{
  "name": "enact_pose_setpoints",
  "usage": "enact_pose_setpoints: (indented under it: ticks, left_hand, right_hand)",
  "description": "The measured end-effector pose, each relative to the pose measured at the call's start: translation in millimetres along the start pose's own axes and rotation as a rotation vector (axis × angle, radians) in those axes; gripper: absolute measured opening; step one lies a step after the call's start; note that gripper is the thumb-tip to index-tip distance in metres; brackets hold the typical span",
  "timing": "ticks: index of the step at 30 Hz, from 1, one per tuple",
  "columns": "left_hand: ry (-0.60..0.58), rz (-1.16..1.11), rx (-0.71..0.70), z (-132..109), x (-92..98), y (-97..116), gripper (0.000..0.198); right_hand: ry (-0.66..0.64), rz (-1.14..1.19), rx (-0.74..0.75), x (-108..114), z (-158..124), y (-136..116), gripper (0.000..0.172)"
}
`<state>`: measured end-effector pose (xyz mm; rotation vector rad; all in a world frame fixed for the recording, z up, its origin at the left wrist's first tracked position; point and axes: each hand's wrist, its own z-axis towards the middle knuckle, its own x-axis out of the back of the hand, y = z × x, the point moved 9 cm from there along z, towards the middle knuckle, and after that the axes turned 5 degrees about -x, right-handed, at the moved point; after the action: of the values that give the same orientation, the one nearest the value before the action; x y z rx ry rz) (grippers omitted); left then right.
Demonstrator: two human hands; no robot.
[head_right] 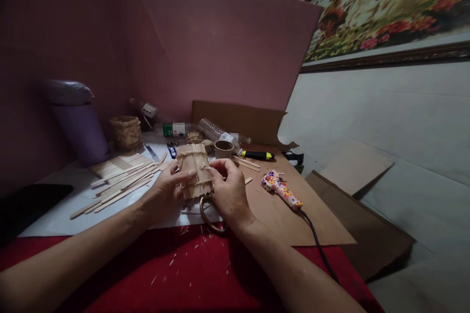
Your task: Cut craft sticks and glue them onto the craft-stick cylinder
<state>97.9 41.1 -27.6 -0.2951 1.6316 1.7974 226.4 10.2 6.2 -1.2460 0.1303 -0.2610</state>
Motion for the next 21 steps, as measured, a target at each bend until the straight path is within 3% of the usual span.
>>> enact_pose_setpoints:
  ticks: [9,21]
  left_hand:
    - [-0.028,-0.011,0.062,-0.6,-1.6,-1.7,0.034]
    - [-0.050,-0.091,0.116,-1.5,-3.9,-5.2,0.034]
  right_hand:
    - [-0.056,0.008,0.018,-5.7,-2.0,2.9,0.007]
    - [-0.081,0.026,0.016,-7.4,-2.4,3.4,0.009]
